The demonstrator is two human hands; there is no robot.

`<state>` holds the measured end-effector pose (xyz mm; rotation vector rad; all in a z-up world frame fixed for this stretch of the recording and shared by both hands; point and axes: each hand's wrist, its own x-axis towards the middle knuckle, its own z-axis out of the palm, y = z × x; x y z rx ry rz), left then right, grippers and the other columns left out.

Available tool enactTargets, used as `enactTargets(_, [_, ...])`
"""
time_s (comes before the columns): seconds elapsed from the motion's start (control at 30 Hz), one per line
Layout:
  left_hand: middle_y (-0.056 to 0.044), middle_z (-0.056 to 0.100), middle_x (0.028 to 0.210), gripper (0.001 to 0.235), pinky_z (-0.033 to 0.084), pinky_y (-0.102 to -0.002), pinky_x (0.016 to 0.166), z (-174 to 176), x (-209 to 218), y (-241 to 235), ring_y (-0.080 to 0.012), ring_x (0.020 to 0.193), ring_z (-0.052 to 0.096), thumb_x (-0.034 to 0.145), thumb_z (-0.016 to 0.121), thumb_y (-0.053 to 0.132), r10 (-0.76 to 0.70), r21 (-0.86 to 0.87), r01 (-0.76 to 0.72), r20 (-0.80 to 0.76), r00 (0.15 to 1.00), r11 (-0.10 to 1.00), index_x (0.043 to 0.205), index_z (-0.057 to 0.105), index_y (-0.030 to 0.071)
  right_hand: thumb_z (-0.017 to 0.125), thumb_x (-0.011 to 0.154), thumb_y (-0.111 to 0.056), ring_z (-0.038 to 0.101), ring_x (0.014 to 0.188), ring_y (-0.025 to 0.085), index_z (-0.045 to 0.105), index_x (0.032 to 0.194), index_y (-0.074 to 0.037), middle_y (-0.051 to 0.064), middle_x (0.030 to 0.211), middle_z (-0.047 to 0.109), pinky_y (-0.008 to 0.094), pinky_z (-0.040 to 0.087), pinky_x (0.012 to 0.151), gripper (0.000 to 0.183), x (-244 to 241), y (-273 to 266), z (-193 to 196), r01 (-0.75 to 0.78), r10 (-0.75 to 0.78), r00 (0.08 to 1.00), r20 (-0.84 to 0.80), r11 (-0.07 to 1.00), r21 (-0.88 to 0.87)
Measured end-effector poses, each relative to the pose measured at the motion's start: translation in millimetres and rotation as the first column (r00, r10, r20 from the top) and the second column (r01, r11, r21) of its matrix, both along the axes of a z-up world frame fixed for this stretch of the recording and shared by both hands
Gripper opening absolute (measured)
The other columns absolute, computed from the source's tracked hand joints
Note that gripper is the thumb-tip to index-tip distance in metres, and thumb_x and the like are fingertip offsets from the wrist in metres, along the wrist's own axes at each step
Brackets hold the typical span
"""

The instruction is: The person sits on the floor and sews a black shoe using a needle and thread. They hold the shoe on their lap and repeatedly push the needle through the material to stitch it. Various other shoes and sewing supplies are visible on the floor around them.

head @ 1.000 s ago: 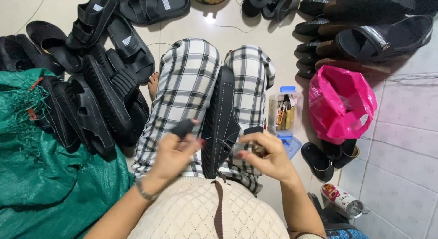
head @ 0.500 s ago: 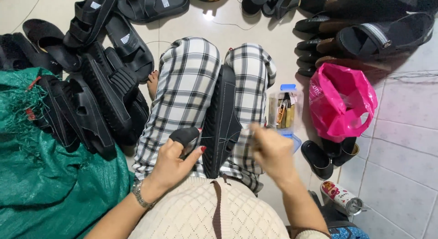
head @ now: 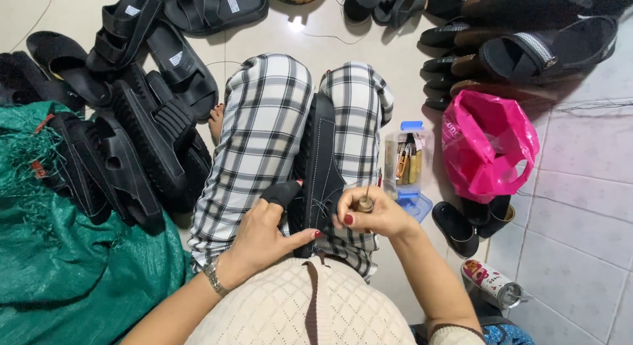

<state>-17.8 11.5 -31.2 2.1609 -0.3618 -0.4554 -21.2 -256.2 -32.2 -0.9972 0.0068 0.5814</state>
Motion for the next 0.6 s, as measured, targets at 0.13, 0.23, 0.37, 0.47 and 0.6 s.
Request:
enactTargets(0.13, [-0.022,0.059,0.075,0.074,0.052,-0.045,0.060,23,12,-7,-0.0443,0.075,0.065,0.067,0.089,0.061,-0.022,0.044,0.024,-0.045,0.999,0.999,0.095,0.071,-0.005,0.076,0.085,-0.003,0.059,0.055,0.015,0.074,0.090,0.005,0.016,0.072,0.072,0.029,0.050,0.054,0.010,17,-10,43,0.038,0.035,0.970,0.240,0.956,-0.292])
enactTargets(0.23, [-0.022,0.059,0.075,0.074,0.052,-0.047,0.060,20,10,-5,-0.0455,0.075,0.065,0.066,0.089,0.062,-0.022,0.057,0.025,-0.052,0.998,0.998,0.094,0.070,-0.005,0.091,0.070,-0.038,0.062,0.071,0.027,0.076,0.105,-0.006,0.015,0.086,0.077,0.038,0.049,0.066,0.049,17,-8,66,0.088,0.305,0.860,0.409,0.701,-0.708])
enactTargets(0.37, [-0.021,0.057,0.077,0.074,0.051,-0.046,0.061,19,13,-5,-0.0452,0.076,0.064,0.068,0.088,0.062,-0.032,0.047,0.035,-0.066,0.997,0.998,0.096,0.069,-0.004,0.079,0.081,-0.008,0.063,0.066,0.026,0.081,0.090,-0.008,0.013,0.080,0.070,0.035,0.052,0.061,0.009,7,-2,40,0.111,0.241,0.883,0.402,0.726,-0.679])
enactTargets(0.47, [-0.020,0.057,0.078,0.073,0.052,-0.046,0.061,12,6,-2,-0.0435,0.076,0.065,0.067,0.088,0.062,-0.024,0.049,0.029,-0.092,0.995,0.998,0.096,0.069,-0.003,0.079,0.082,-0.007,0.056,0.062,0.016,0.080,0.081,-0.003,0.011,0.074,0.066,0.030,0.047,0.057,0.004,-3,-5,-6,0.016,0.120,0.925,0.360,0.935,-0.354])
enactTargets(0.6, [-0.021,0.057,0.077,0.072,0.052,-0.045,0.061,35,16,-7,-0.0441,0.075,0.064,0.066,0.090,0.059,-0.015,0.050,0.019,-0.095,0.995,0.999,0.096,0.070,-0.003,0.077,0.078,-0.012,0.049,0.052,0.016,0.075,0.067,-0.006,0.008,0.066,0.064,0.030,0.039,0.048,0.013,27,-12,36,-0.197,0.230,0.884,0.406,0.973,-0.120])
